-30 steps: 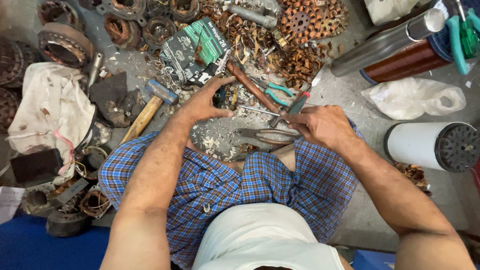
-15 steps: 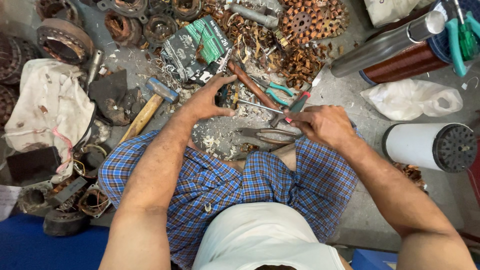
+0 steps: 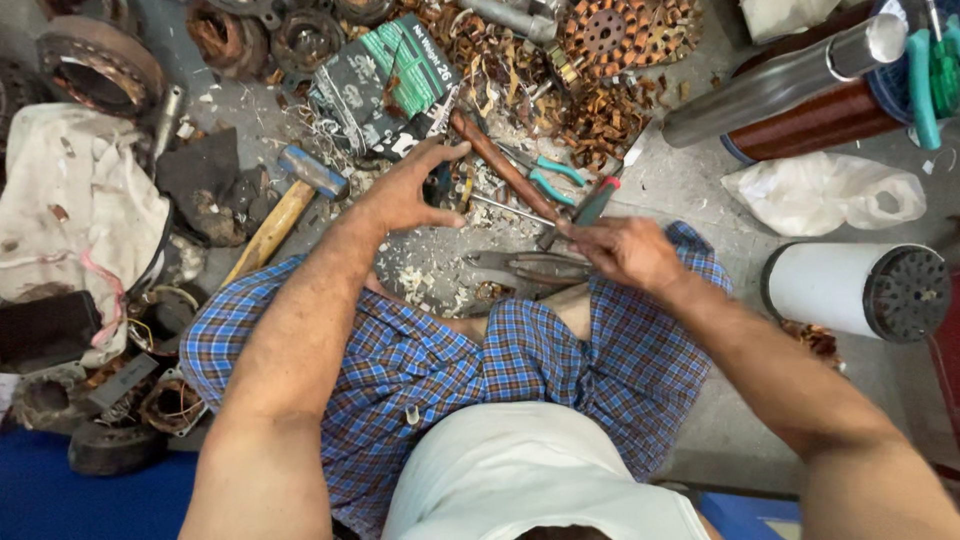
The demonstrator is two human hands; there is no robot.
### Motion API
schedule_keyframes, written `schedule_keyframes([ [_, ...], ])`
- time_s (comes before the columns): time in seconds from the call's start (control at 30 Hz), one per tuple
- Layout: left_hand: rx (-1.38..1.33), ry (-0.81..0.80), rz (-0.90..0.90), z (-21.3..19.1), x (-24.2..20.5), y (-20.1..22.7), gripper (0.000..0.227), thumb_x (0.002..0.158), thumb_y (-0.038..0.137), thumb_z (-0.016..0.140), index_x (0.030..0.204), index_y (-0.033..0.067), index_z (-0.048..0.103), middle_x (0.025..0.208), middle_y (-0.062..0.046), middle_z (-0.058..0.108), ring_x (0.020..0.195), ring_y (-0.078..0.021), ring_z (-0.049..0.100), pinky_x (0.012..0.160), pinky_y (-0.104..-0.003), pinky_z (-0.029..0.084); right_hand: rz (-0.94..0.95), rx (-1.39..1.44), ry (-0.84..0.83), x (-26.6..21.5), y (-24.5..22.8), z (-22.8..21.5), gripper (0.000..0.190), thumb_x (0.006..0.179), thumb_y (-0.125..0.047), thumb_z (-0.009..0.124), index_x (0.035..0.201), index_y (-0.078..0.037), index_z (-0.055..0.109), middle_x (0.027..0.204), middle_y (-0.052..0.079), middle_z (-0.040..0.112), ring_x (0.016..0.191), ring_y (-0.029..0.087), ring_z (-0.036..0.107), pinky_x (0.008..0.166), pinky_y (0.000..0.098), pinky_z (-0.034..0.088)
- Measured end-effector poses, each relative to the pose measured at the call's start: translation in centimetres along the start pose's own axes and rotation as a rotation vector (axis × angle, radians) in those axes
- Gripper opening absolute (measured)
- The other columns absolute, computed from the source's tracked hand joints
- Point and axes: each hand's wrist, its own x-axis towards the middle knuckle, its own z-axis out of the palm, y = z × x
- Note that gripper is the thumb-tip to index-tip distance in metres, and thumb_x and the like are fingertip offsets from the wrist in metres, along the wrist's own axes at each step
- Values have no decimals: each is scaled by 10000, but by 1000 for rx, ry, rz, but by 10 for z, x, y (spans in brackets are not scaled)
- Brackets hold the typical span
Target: The person sits on the floor and disassembles motor stators using a hammer, pliers, and a screwdriver. They extract copper wire coils and remove metal plates from the components one by one.
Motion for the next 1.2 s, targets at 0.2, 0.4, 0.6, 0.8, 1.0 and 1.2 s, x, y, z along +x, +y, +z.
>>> schedule_keyframes([
  [0.2,38,3,32,-6,0,1,1077,646,331,969,1530,445,364,1713,-130,94,1558,-336,177,1251,-503,227,44,-284,-28,-20,19,22,417,911,-289,712,1328,-297,704,840,62,756,653,287,708,533,437,555],
  [0.4,49,-9,142,-3,1,-4,1141,568,276,977,1509,446,354,1719,-77,103,1562,-300,184,1277,-484,239,-87,71,44,-1,34,43,339,929,-366,688,1265,-330,705,951,35,769,666,267,728,667,419,603],
  [0.6,-11,-4,307,2,5,-13,1350,541,228,943,1622,421,157,1742,-69,67,1590,-304,141,1301,-538,183,-51,-147,13,-7,36,54,363,889,-337,721,1252,-322,732,955,60,768,767,308,717,626,451,587],
  [0.8,-39,0,130,-3,4,-8,1148,612,355,972,1554,452,322,1726,-116,5,1578,-330,78,1256,-550,183,49,-105,76,-32,23,-3,385,830,-246,741,1212,-288,763,935,22,779,785,268,731,639,436,575],
  [1.0,14,-3,-4,-3,-4,6,1122,632,410,935,1553,495,299,1728,-94,72,1577,-317,106,1254,-579,152,20,-109,73,-19,-8,-21,362,831,-245,752,1192,-266,765,919,21,785,733,246,736,597,408,573],
  [1.2,-15,11,16,-1,-5,7,1121,631,367,939,1548,505,310,1726,-96,72,1573,-324,118,1263,-562,170,121,-316,-236,6,-39,-35,293,1004,-430,637,1272,-341,715,797,17,755,625,201,712,522,391,547],
])
